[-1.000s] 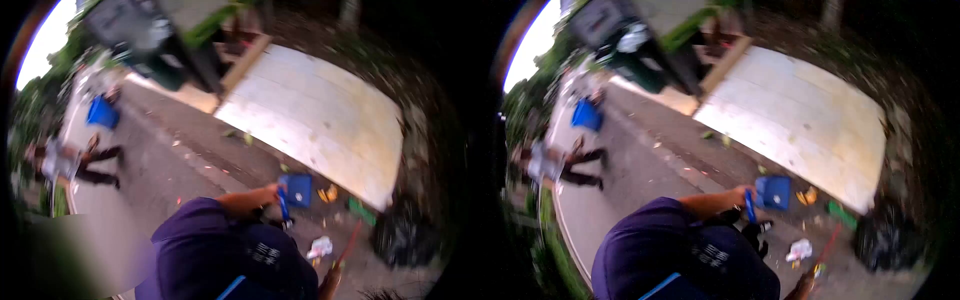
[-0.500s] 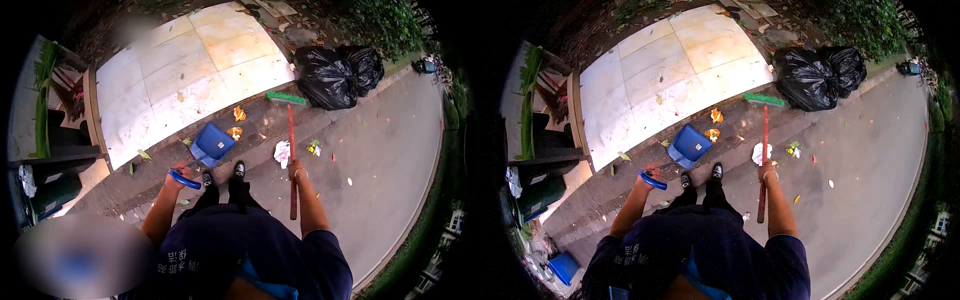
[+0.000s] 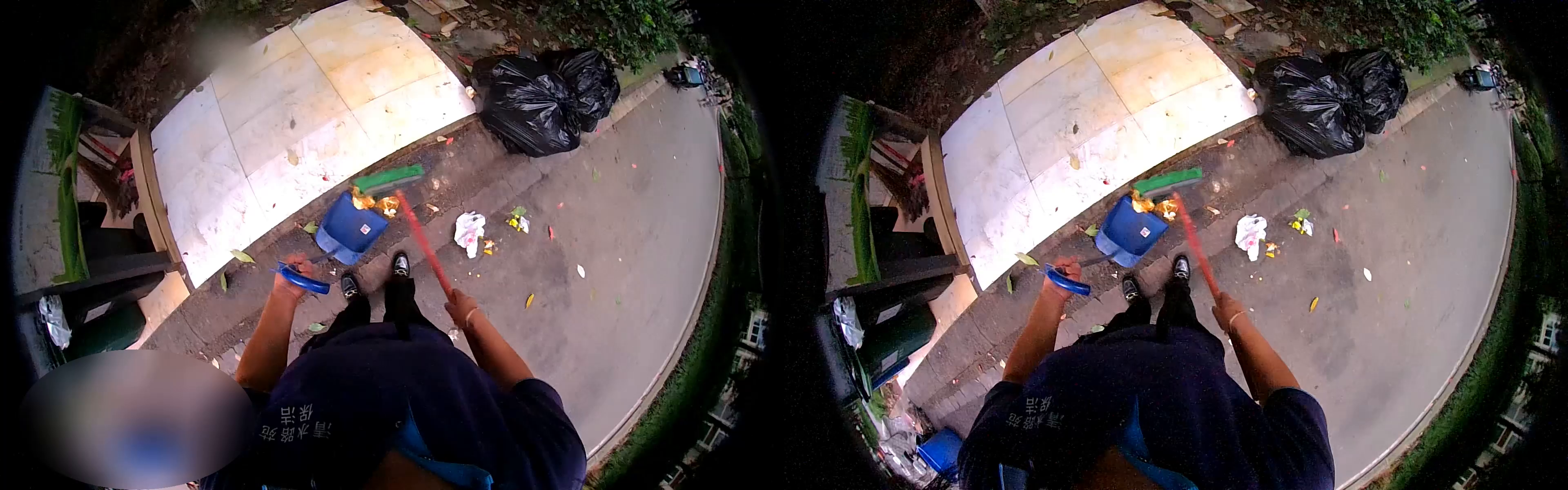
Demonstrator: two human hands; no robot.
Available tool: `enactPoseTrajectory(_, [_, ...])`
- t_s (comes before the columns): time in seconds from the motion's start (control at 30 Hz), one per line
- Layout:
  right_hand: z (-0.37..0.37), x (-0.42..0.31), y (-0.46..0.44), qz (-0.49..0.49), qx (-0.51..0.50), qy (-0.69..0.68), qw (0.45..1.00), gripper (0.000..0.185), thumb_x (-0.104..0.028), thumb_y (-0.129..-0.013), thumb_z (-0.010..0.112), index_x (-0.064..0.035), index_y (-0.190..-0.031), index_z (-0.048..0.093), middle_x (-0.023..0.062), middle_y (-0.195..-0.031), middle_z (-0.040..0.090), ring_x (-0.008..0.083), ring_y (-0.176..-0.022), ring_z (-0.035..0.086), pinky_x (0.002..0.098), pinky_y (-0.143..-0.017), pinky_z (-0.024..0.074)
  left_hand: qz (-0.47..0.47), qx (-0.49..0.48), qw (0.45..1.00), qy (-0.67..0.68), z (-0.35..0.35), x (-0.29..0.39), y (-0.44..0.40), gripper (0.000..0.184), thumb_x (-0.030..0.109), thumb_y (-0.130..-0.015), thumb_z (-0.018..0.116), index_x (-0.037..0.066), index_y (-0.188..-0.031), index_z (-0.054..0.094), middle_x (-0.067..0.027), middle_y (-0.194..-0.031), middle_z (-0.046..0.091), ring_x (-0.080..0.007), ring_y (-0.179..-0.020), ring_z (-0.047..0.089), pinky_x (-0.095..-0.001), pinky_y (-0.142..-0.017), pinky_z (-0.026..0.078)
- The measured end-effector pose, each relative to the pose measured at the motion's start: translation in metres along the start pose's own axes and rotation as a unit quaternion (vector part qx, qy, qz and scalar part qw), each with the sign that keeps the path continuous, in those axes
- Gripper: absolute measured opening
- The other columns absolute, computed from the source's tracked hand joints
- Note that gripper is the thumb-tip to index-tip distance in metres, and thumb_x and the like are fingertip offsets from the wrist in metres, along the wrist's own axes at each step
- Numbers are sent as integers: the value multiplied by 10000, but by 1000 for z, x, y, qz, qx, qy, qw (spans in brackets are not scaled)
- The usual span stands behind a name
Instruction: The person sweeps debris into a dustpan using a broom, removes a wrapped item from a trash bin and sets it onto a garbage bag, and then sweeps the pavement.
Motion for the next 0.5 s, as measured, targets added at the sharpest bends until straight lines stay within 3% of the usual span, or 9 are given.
enactPoseTrajectory(0.07, [-8, 5, -3, 61, 11, -111, 992, 276, -179, -693, 438, -23, -921, 433, 212, -817, 517, 346, -752, 514, 407, -638, 415, -5, -16, 1000, 6, -1, 1, 3, 70, 98, -669, 467, 58, -637, 420, -38, -527, 395, -130, -495, 428, -209, -388, 343])
enactPoseTrajectory(0.1, [-21, 3, -8, 99, 53, -90, 990, 274, -192, -678, 449, -61, -917, 420, 161, -661, 534, 280, -552, 551, 377, -473, 441, -12, -34, 999, 13, 0, 1, 3, 67, 93, -668, 464, 61, -633, 418, -36, -526, 393, -129, -493, 430, -213, -391, 347])
enactPoseTrajectory(0.13, [-36, 0, -15, 117, 52, -106, 986, 257, -180, -689, 436, -48, -908, 419, 157, -619, 527, 260, -468, 539, 363, -407, 439, -12, -34, 999, 10, 1, 2, 3, 67, 93, -668, 464, 61, -633, 418, -36, -526, 393, -129, -493, 430, -213, -391, 347])
enactPoseTrajectory(0.17, [-44, 2, -27, 138, 72, -137, 978, 232, -162, -695, 428, -17, -877, 429, 170, -628, 524, 269, -456, 533, 361, -403, 444, -3, -12, 1000, 5, -1, 3, 2, 73, 97, -668, 462, 63, -623, 415, -34, -522, 392, -129, -492, 431, -216, -393, 349])
enactPoseTrajectory(0.23, [-47, 7, -59, 172, 10, -113, 978, 235, -146, -699, 423, 11, -874, 422, 171, -632, 521, 279, -458, 533, 356, -392, 441, 6, 11, 1000, -3, -5, 6, 1, 80, 100, -668, 461, 66, -614, 413, -32, -518, 390, -128, -490, 431, -219, -395, 350])
enactPoseTrajectory(0.3, [-52, -17, -57, 156, 9, -139, 978, 265, -144, -701, 420, 22, -908, 412, 192, -709, 530, 296, -572, 553, 383, -483, 456, 4, -4, 1000, -23, -9, 8, -2, 98, 111, -668, 459, 68, -595, 410, -29, -511, 391, -127, -491, 430, -220, -398, 354])
enactPoseTrajectory(0.37, [10, 2, -79, -8, -15, 172, 985, 333, -138, -700, 421, 5, -999, 386, 233, -899, 496, 327, -834, 507, 394, -686, 421, 4, -6, 1000, -19, -10, 10, -5, 105, 113, -669, 456, 68, -586, 409, -30, -509, 393, -128, -486, 429, -219, -400, 355])
enactPoseTrajectory(0.43, [6, -52, -21, 151, -43, 27, 987, 387, -154, -696, 441, -9, -1045, 356, 233, -967, 467, 326, -923, 457, 394, -774, 369, 4, -10, 1000, -13, -9, 10, -6, 113, 114, -670, 453, 68, -577, 409, -31, -508, 394, -128, -480, 427, -218, -401, 357])
enactPoseTrajectory(0.5, [14, -60, 8, 101, -107, 26, 989, 413, -178, -704, 433, -16, -1071, 333, 234, -1026, 429, 322, -934, 449, 365, -785, 366, 26, 24, 999, -23, -6, 13, -4, 119, 109, -668, 449, 67, -565, 406, -38, -510, 399, -132, -462, 423, -218, -407, 366])
Point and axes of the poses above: each hand's wrist, its own y-axis away from the middle knuckle, its own z-axis out of the palm, x = y × z, the point moved 2 cm from there along -y, towards the middle knuckle
